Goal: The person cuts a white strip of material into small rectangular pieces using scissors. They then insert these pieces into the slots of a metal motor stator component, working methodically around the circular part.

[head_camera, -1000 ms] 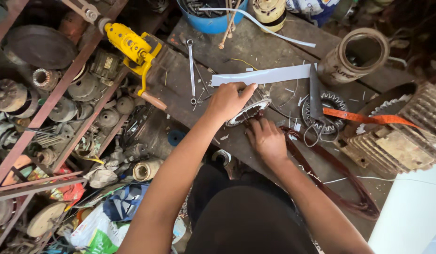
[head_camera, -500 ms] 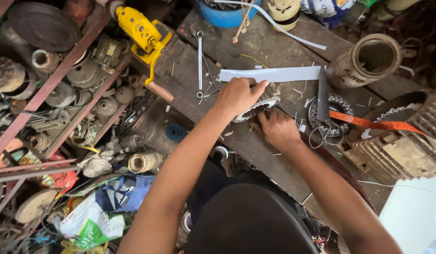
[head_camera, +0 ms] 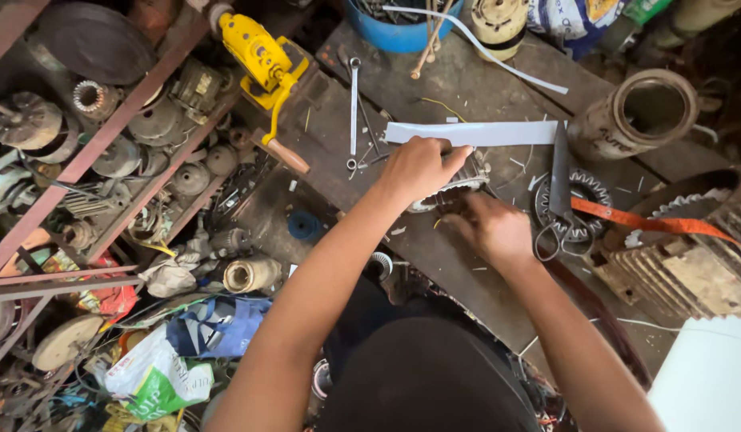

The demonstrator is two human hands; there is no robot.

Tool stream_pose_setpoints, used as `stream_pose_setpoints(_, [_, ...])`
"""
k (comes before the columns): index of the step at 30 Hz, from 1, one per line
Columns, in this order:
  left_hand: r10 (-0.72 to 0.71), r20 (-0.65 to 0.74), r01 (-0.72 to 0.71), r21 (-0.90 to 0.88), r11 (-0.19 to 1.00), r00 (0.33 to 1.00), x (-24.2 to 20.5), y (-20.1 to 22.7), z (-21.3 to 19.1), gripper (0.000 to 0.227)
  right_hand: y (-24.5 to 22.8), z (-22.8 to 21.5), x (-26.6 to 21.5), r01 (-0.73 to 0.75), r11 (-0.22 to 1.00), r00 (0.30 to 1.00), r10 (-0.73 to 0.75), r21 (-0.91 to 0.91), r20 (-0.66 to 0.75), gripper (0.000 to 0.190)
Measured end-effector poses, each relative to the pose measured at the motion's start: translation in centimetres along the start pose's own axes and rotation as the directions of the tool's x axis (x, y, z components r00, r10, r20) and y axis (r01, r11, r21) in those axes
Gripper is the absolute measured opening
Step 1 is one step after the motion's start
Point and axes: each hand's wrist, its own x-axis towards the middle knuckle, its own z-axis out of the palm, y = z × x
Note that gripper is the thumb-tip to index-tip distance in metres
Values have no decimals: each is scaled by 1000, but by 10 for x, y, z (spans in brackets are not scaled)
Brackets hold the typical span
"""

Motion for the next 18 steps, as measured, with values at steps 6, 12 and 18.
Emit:
stream_pose_setpoints(6, [-94,33,96,-72,993,995,18,-20,-3,54,-2,19,-16,-100,978,970,55,-180,-238,47])
stream_pose_setpoints(12, [-184,10,184,-156,970,983,8,-14,-4,53,14,23,-30,52,956,996,-71,-288,-57,19])
stream_pose_setpoints(18, [-134,-58,126,-119,985,989,5,-14,1,54,32,14,-38,-32,933,976,-48,-358,-210,14])
